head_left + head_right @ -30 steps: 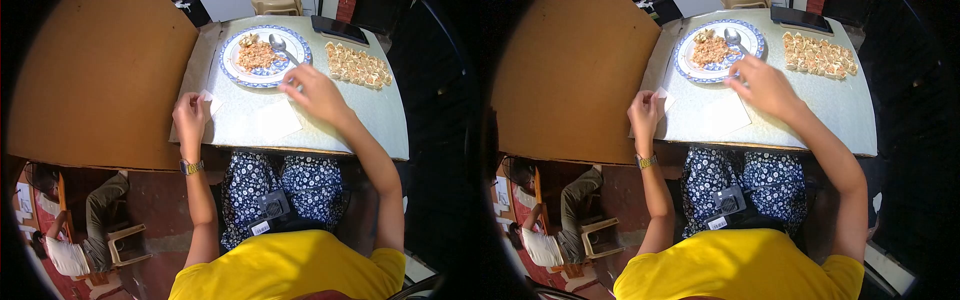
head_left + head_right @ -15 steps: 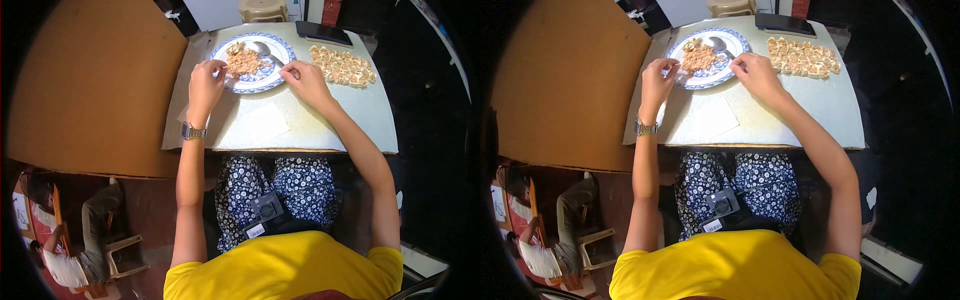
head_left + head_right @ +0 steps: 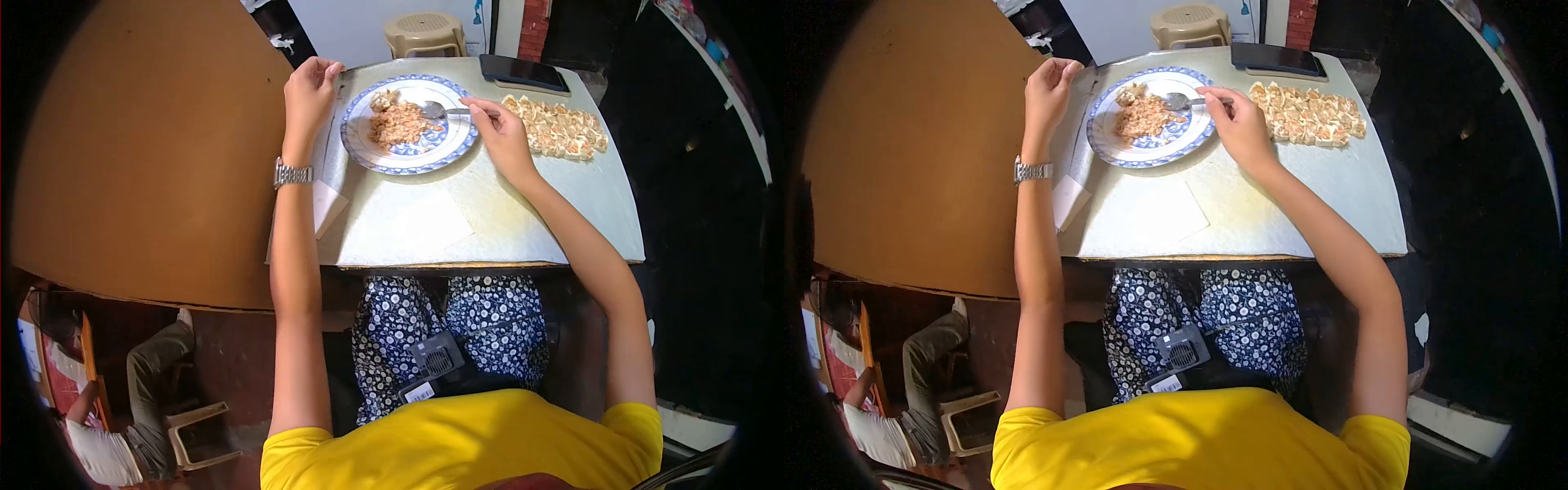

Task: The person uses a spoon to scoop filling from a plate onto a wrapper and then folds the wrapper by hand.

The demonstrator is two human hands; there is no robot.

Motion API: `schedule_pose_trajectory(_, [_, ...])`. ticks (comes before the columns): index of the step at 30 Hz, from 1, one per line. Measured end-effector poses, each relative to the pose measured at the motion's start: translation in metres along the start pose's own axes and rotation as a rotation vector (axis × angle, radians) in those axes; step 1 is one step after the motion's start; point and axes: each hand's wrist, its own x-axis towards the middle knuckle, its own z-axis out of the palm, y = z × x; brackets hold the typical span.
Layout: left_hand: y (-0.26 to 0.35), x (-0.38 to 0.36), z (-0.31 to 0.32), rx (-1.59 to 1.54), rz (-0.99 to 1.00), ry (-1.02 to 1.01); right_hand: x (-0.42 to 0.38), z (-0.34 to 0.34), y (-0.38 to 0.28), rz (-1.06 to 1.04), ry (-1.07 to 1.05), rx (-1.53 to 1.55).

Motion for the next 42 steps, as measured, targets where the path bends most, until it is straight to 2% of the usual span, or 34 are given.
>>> schedule_pose_trajectory(1, [-0.006,0.004,0.003,-0.035,-0.009,0.040,0.002,0.001,-0.001,-0.067,0.017,-0.061])
schedule_pose_trajectory(2, [-0.012,0.004,0.008,-0.081,0.014,0.072,-0.001,-0.004,-0.003,-0.043,-0.060,-0.185])
schedule_pose_trajectory(5, [-0.012,-0.007,0.013,-0.106,-0.026,0.067,0.000,0.000,0.012,-0.155,-0.086,-0.193])
schedule_pose_trajectory(6, [-0.007,-0.014,0.013,-0.089,-0.034,0.074,-0.002,0.001,0.001,-0.091,-0.081,-0.148])
schedule_pose_trajectory(9, [-0.017,-0.020,0.015,-0.106,0.015,0.106,0.004,-0.009,-0.027,-0.026,-0.135,-0.298])
schedule_pose_trajectory(13, [-0.019,-0.024,0.006,-0.047,0.044,0.142,0.018,-0.023,-0.068,-0.099,-0.348,-0.543])
schedule_pose_trajectory(14, [-0.020,-0.024,0.005,-0.044,0.028,0.118,0.020,-0.024,-0.067,-0.158,-0.330,-0.519])
schedule_pose_trajectory(17, [-0.022,-0.025,0.000,-0.043,-0.018,0.065,0.018,-0.021,-0.067,0.009,-0.278,-0.435])
schedule_pose_trajectory(20, [-0.029,-0.025,0.001,-0.008,-0.027,0.045,0.009,-0.017,-0.036,-0.003,-0.195,-0.391])
schedule_pose_trajectory(23, [-0.023,-0.024,0.001,0.069,-0.019,-0.001,0.001,-0.017,-0.030,-0.255,-0.173,-0.370])
schedule_pose_trajectory(30, [-0.040,-0.027,0.011,0.181,0.100,-0.055,0.004,-0.023,-0.017,-0.295,-0.148,-0.386])
schedule_pose_trajectory(36, [-0.044,-0.032,0.010,0.279,0.124,-0.164,0.010,-0.029,-0.011,0.115,-0.180,-0.041])
schedule_pose_trajectory(42, [-0.035,-0.034,0.012,0.236,0.171,-0.173,0.006,-0.019,-0.006,0.100,-0.294,0.213])
